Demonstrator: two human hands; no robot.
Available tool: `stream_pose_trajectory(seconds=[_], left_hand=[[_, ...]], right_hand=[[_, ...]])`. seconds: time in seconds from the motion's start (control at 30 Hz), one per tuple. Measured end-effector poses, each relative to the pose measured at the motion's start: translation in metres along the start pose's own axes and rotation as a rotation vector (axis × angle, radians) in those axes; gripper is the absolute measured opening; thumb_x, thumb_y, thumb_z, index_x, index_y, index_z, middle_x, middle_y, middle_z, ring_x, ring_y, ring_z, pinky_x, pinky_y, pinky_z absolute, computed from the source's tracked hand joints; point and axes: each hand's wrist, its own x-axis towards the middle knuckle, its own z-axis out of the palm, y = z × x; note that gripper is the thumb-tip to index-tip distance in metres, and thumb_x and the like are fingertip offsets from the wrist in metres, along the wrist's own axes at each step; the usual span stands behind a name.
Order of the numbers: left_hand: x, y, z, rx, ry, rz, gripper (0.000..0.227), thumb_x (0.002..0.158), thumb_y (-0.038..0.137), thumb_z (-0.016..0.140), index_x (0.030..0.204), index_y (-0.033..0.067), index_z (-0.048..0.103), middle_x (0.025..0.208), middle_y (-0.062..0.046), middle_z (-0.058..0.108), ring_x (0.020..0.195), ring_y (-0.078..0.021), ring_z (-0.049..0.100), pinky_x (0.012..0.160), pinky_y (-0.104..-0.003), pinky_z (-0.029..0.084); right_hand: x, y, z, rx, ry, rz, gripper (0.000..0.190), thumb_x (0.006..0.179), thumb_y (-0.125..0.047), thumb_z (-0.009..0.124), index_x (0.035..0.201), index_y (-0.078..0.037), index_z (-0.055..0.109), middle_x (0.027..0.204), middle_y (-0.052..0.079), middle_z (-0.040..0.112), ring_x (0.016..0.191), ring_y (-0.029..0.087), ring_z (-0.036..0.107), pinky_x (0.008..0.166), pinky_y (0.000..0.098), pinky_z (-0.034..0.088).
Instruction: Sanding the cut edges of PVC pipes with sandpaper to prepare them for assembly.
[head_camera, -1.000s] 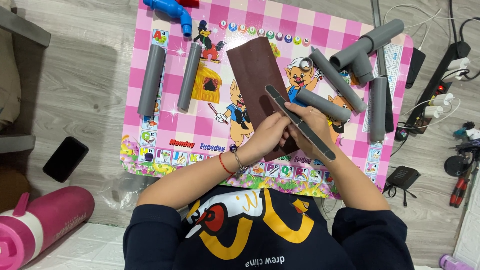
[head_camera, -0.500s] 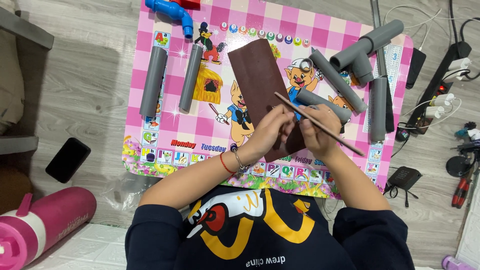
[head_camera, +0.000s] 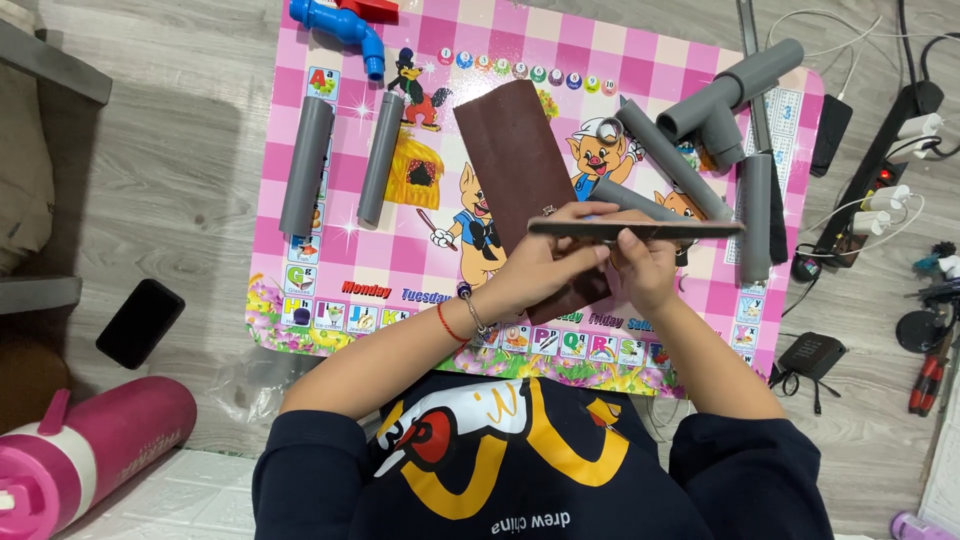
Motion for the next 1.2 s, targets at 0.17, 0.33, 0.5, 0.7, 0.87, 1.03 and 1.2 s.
stream_pose_trajectory(seconds=[0.17, 0.33, 0.5, 0.7, 0.87, 1.03, 1.2], left_hand=[[-0.003, 0.038, 0.016, 0.268, 0.081, -0.002, 0.033, 0.073, 0.015, 0.066, 0.105, 0.0132, 0.058, 0.066, -0.004, 0.059, 0.060, -0.0069, 0.054, 0.057, -0.019, 0.041], [0.001, 0.021, 0.004, 0.360, 0.175, 0.047, 0.035, 0.064, 0.020, 0.075, 0.096, 0.0124, 0.061, 0.059, -0.002, 0.050, 0.050, -0.0091, 0.047, 0.049, -0.020, 0.041], [0.003, 0.030, 0.001, 0.357, 0.282, 0.063, 0.035, 0.066, 0.016, 0.074, 0.095, 0.0085, 0.057, 0.059, -0.002, 0.051, 0.051, -0.0079, 0.050, 0.050, -0.019, 0.041], [0.005, 0.014, -0.004, 0.209, 0.309, -0.012, 0.037, 0.064, 0.022, 0.077, 0.089, 0.0054, 0.055, 0.065, 0.000, 0.054, 0.059, -0.0033, 0.051, 0.056, -0.014, 0.041], [0.005, 0.024, -0.003, 0.162, 0.284, 0.016, 0.036, 0.066, 0.023, 0.077, 0.090, 0.0055, 0.056, 0.065, 0.000, 0.055, 0.059, -0.0011, 0.050, 0.056, -0.013, 0.042], [0.007, 0.015, -0.006, 0.144, 0.265, 0.025, 0.037, 0.067, 0.022, 0.077, 0.091, 0.0034, 0.055, 0.065, -0.002, 0.055, 0.058, -0.0021, 0.052, 0.055, -0.014, 0.043], [0.012, 0.046, -0.010, 0.333, 0.338, 0.117, 0.033, 0.074, 0.021, 0.071, 0.098, 0.0050, 0.054, 0.071, -0.002, 0.057, 0.062, -0.0033, 0.049, 0.055, -0.017, 0.041]], right_hand=[[0.001, -0.022, 0.021, 0.141, 0.003, 0.153, 0.028, 0.086, -0.021, 0.045, 0.086, 0.005, 0.056, 0.066, 0.016, 0.058, 0.044, 0.012, 0.052, 0.036, 0.0219, 0.043], [0.017, -0.050, 0.045, 0.131, 0.162, 0.153, 0.028, 0.088, -0.027, 0.045, 0.080, -0.003, 0.059, 0.061, 0.006, 0.058, 0.047, 0.008, 0.053, 0.041, 0.0187, 0.042], [0.021, -0.033, 0.016, -0.272, 0.296, -0.202, 0.034, 0.093, -0.027, 0.036, 0.076, -0.003, 0.054, 0.052, 0.009, 0.047, 0.044, 0.016, 0.043, 0.043, 0.0244, 0.035], [0.026, -0.033, 0.024, -0.799, -0.004, -0.708, 0.024, 0.082, -0.016, 0.055, 0.091, 0.003, 0.067, 0.057, 0.006, 0.056, 0.045, 0.022, 0.051, 0.047, 0.0300, 0.042], [0.029, -0.038, 0.024, -0.779, 0.032, -0.795, 0.028, 0.083, -0.020, 0.053, 0.086, 0.002, 0.069, 0.055, 0.005, 0.055, 0.041, 0.022, 0.047, 0.045, 0.0307, 0.040], [0.033, -0.040, 0.024, -0.853, 0.044, -0.802, 0.033, 0.087, -0.025, 0.047, 0.088, -0.001, 0.070, 0.056, 0.006, 0.053, 0.042, 0.023, 0.047, 0.045, 0.0312, 0.039], [0.037, -0.050, 0.028, -0.758, 0.063, -0.643, 0.031, 0.090, -0.019, 0.044, 0.099, 0.002, 0.065, 0.056, 0.009, 0.049, 0.043, 0.026, 0.047, 0.043, 0.0313, 0.037]])
